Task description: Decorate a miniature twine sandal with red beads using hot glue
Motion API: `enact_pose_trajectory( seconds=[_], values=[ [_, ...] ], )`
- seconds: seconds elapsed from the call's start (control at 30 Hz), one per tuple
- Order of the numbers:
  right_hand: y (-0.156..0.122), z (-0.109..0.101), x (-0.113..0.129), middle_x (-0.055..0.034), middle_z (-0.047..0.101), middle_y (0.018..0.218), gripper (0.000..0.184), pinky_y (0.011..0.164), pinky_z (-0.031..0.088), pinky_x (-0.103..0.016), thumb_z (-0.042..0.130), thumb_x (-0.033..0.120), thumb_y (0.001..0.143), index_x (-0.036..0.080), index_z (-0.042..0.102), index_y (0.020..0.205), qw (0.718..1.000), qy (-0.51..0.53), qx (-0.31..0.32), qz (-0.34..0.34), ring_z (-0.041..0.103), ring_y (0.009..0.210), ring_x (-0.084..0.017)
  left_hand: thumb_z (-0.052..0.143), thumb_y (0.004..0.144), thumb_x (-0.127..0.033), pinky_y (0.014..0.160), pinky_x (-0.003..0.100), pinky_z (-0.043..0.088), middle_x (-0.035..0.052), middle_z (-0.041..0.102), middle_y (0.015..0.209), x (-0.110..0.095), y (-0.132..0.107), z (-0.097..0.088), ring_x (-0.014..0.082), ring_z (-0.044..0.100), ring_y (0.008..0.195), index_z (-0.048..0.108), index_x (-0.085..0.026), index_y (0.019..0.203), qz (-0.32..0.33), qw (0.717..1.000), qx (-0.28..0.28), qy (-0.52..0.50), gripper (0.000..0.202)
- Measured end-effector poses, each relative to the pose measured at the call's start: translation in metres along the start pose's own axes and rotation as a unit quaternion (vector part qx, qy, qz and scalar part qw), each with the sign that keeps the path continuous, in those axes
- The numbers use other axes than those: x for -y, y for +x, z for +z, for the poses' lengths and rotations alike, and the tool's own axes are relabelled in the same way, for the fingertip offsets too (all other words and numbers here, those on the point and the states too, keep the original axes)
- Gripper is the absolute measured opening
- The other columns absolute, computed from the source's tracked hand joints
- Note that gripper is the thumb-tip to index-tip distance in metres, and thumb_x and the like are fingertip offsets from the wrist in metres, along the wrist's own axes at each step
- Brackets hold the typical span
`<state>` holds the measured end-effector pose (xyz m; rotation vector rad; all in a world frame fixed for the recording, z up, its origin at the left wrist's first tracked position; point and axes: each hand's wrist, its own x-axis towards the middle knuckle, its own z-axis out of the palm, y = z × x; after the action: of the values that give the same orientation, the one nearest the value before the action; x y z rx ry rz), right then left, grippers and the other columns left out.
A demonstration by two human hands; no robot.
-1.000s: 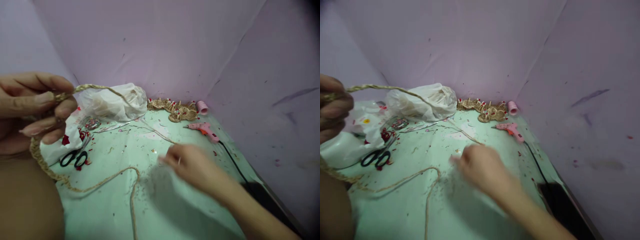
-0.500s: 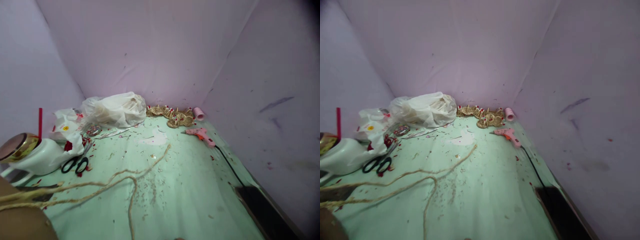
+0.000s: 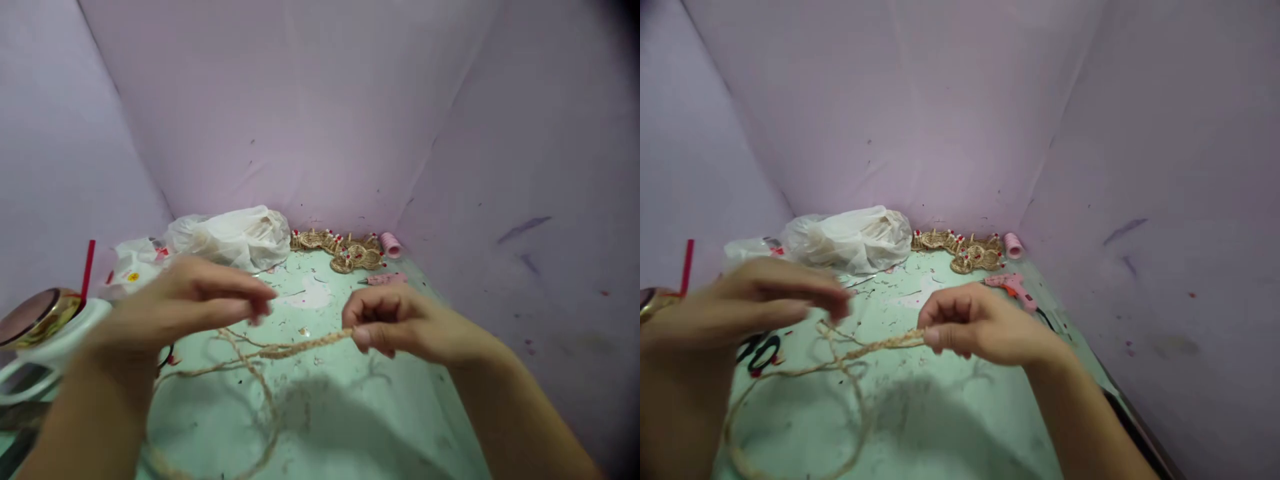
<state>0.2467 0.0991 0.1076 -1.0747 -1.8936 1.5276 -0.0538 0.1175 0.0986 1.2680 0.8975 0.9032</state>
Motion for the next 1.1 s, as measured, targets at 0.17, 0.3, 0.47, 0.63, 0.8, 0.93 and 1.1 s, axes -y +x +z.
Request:
enact_pose_trajectory(
  seconds=[0.17,0.3,0.47,0.63,0.8,0.93,1.1],
  values=[
    [0.044,-0.009,-0.037,0.0028,0.054,0.057,0.017,0.036,0.024,-0.019,0.066,0.032,0.066,0.016,0.06,0.07,0.984,0.107,-0.143,-0.009,0.036,0.04,-0.005,0.051,0.078,-0.036,0.068,0.026,0.043,0.0052,0.065,0.065,0.019,0.069,0.067,0.0163,0.06,0.07,0.067,-0.015,0.064,-0.026,0.973,0.166,0.162,0.03],
    [0.065,-0.011,-0.076,0.0042,0.052,0.055,0.022,0.036,0.02,-0.018,0.066,0.035,0.062,0.016,0.055,0.065,0.95,0.16,-0.266,0.021,0.034,0.04,-0.004,0.059,0.073,-0.038,0.042,0.018,0.03,-0.0025,0.053,0.047,0.05,0.082,0.053,0.0086,0.05,0.041,0.062,-0.013,0.075,-0.114,0.988,0.083,0.069,0.025],
    [0.089,0.0,-0.115,0.0031,0.052,0.052,0.017,0.035,0.025,-0.02,0.061,0.032,0.062,0.016,0.054,0.064,0.919,0.158,-0.356,0.066,0.037,0.037,-0.006,0.065,0.065,-0.038,0.038,0.019,0.033,-0.0032,0.052,0.045,0.075,0.095,0.055,0.007,0.045,0.033,0.058,-0.012,0.068,-0.143,0.989,0.036,-0.017,0.027],
    [0.103,0.013,-0.132,0.0042,0.049,0.044,0.019,0.036,0.027,-0.022,0.061,0.035,0.063,0.016,0.057,0.064,0.91,0.165,-0.373,0.075,0.039,0.036,-0.009,0.061,0.065,-0.039,0.038,0.019,0.027,-0.0023,0.051,0.046,0.094,0.111,0.077,0.0065,0.042,0.035,0.053,-0.014,0.055,-0.106,0.993,-0.027,0.043,0.028],
    [0.101,0.011,-0.126,0.0011,0.052,0.048,0.036,0.038,0.023,-0.022,0.056,0.049,0.067,0.014,0.059,0.062,0.922,0.207,-0.323,0.057,0.036,0.038,-0.007,0.055,0.064,-0.027,0.046,0.022,0.027,-0.0039,0.045,0.044,0.105,0.125,0.086,0.0096,0.039,0.044,0.057,-0.015,0.051,-0.015,0.973,-0.098,0.206,0.018],
    [0.1,0.01,-0.121,0.0021,0.049,0.05,0.028,0.039,0.021,-0.021,0.067,0.04,0.058,0.014,0.057,0.057,0.921,0.225,-0.316,0.047,0.035,0.042,-0.007,0.05,0.066,-0.023,0.051,0.024,0.029,-0.0015,0.053,0.048,0.113,0.126,0.087,0.0124,0.044,0.051,0.062,-0.015,0.052,0.025,0.944,-0.093,0.317,0.019],
    [0.098,0.006,-0.117,0.0032,0.049,0.051,0.016,0.038,0.02,-0.02,0.063,0.03,0.06,0.015,0.058,0.065,0.902,0.265,-0.335,0.066,0.037,0.044,-0.008,0.048,0.07,-0.024,0.053,0.025,0.032,0.0017,0.061,0.055,0.113,0.124,0.082,0.0151,0.051,0.055,0.067,-0.016,0.062,0.03,0.913,-0.084,0.398,0.022]
  ],
)
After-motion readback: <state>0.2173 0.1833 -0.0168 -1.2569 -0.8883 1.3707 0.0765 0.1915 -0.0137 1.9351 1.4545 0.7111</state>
